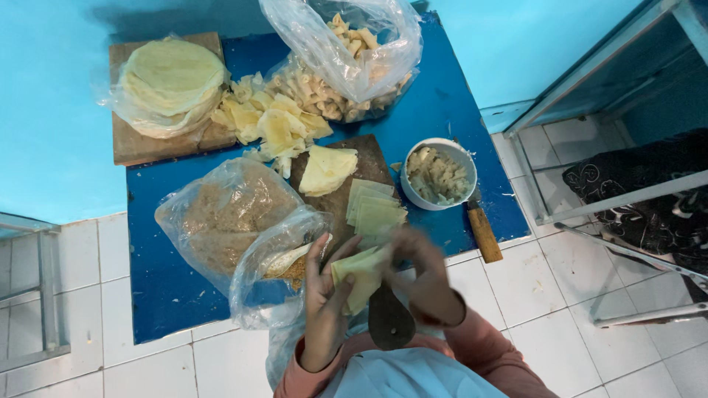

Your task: The person sits at a small table and assembles filled snack rolls. They take thin round wrappers from a stack, spoon filling from a plastic bag onto a wrapper, fold the wrapper over the filling, and place the finished roll on the cutting board, repeating the process.

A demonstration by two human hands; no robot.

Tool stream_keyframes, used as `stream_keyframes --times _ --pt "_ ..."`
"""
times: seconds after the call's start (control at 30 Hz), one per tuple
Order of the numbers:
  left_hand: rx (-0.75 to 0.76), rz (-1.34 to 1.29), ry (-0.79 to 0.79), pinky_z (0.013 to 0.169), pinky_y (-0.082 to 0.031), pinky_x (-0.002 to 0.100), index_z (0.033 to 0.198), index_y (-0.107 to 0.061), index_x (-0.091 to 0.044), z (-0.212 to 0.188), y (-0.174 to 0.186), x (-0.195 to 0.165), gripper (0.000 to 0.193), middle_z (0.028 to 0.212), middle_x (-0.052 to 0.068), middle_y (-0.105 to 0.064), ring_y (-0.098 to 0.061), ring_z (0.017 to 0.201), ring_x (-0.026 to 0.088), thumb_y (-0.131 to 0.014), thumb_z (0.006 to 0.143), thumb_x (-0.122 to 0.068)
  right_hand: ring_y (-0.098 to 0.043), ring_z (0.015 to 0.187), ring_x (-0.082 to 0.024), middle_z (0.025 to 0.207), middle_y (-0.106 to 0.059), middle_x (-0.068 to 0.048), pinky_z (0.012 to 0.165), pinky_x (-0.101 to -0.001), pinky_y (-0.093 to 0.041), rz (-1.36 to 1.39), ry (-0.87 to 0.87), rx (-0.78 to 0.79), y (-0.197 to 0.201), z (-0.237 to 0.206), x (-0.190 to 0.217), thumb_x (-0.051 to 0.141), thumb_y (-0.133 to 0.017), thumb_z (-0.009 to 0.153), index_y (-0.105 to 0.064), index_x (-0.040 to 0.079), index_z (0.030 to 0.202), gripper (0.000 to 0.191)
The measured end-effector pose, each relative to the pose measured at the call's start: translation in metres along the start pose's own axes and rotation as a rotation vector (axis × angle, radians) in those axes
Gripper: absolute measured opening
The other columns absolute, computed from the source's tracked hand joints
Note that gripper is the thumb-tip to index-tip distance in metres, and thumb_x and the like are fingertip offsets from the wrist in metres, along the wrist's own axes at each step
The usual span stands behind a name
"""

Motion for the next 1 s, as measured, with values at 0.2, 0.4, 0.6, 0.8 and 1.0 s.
stream_keyframes --times 0.2,0.4,0.6,0.8,1.0 --pt "-0.072 0.024 0.012 0.103 -0.052 0.046 0.158 -0.019 -0.009 -0.002 0.005 -0.006 0.073 0.153 0.032 -0.046 -0.058 0.131 0.036 -0.052 0.094 0.006 -0.071 0.102 -0.022 0.113 -0.068 -0.011 0.087 -0.0327 -0.059 -0.196 0.149 -0.350 0.044 0.024 -0.010 -0.004 -0.074 0.089 -0.057 0.002 0.126 0.041" --pt "-0.077 0.005 0.005 0.105 -0.052 0.048 0.157 -0.017 -0.009 0.000 0.007 -0.009 0.074 0.153 0.032 -0.045 -0.055 0.135 0.038 -0.049 0.093 0.008 -0.071 0.097 -0.035 0.104 -0.071 -0.016 0.081 -0.0411 -0.058 -0.629 0.416 0.008 0.001 0.024 0.012 -0.006 -0.074 0.082 -0.063 0.001 0.116 0.036" --pt "-0.088 0.007 0.002 0.107 -0.050 0.047 0.157 -0.017 -0.008 -0.003 0.008 -0.010 0.072 0.154 0.032 -0.045 -0.053 0.137 0.039 -0.047 0.094 0.009 -0.072 0.094 -0.033 0.104 -0.071 -0.014 0.075 -0.0390 -0.059 -0.510 0.363 0.015 -0.006 0.021 0.017 -0.009 -0.073 0.086 -0.063 0.001 0.120 0.037" --pt "-0.105 -0.009 0.012 0.107 -0.050 0.047 0.157 -0.017 -0.008 -0.003 0.009 -0.011 0.073 0.154 0.031 -0.044 -0.053 0.136 0.038 -0.047 0.093 0.009 -0.072 0.095 -0.034 0.106 -0.071 -0.016 0.078 -0.0390 -0.059 -0.452 0.376 0.073 -0.010 0.024 0.021 -0.010 -0.072 0.085 -0.062 0.002 0.122 0.040" --pt "-0.084 0.008 -0.019 0.108 -0.049 0.048 0.158 -0.018 -0.007 -0.005 0.006 -0.016 0.073 0.155 0.033 -0.043 -0.054 0.136 0.039 -0.045 0.092 0.010 -0.071 0.101 -0.037 0.109 -0.071 -0.019 0.085 -0.0408 -0.059 -0.406 0.333 0.108 0.002 0.024 0.031 -0.014 -0.062 0.075 -0.062 0.003 0.122 0.050"
Point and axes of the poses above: each hand's wrist, its own z-axis towards the middle knuckle, its own y-axis out of the back of the hand, x = y × z, the point moved 6 cm from there along z, towards the middle knuckle
